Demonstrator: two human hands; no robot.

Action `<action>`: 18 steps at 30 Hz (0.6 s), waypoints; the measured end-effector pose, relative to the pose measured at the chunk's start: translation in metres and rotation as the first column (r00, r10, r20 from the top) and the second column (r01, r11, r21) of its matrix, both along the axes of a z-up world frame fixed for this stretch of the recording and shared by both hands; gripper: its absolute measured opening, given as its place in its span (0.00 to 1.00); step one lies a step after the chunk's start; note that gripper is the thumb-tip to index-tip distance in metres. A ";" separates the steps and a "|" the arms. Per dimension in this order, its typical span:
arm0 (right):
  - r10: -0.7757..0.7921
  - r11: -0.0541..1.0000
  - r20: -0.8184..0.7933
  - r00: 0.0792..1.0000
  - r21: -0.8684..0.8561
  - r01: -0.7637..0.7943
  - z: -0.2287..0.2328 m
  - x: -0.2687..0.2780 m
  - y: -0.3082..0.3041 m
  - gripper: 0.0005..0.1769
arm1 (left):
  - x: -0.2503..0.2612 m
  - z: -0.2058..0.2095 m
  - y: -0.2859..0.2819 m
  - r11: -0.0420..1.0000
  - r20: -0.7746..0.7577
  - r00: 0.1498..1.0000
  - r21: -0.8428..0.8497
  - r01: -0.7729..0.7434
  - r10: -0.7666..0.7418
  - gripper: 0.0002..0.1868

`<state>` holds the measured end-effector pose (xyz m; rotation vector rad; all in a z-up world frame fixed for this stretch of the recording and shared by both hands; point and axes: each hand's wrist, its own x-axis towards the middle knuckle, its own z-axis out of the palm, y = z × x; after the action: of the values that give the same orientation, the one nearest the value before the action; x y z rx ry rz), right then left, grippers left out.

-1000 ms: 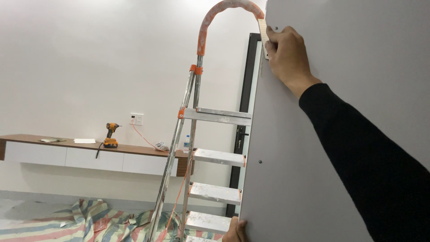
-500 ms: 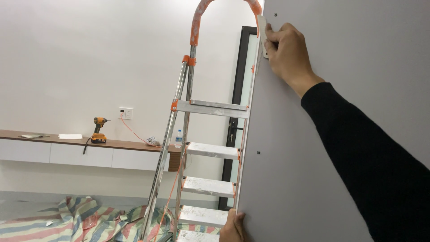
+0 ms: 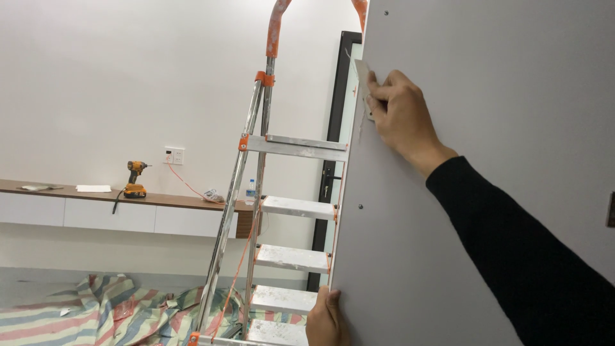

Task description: The person cleans a white cabinet door by wiping it with a cloth, using a small blade to scrape the edges, and peeling off small stickers.

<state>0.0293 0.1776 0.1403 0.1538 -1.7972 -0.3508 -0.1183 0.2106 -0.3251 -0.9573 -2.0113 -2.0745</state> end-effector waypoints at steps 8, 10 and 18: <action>0.062 0.997 0.003 0.998 -0.055 -0.062 -0.048 -0.001 0.001 0.21 | 0.014 0.020 -0.029 0.997 -0.020 0.999 0.069 0.039 -0.038 0.35; 0.156 0.972 -0.086 0.984 -0.165 -0.168 -0.048 -0.003 0.002 0.23 | 0.007 0.015 -0.018 0.999 -0.032 0.999 0.037 -0.003 0.004 0.33; 0.094 0.987 -0.191 0.977 -0.110 -0.116 0.019 -0.014 0.006 0.26 | -0.005 0.006 0.006 0.998 -0.088 0.995 0.047 -0.044 0.048 0.29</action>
<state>0.0152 0.1838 0.1597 0.1261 -1.6140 -0.1737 -0.1235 0.2165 -0.3190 -0.9685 -1.9165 -2.0076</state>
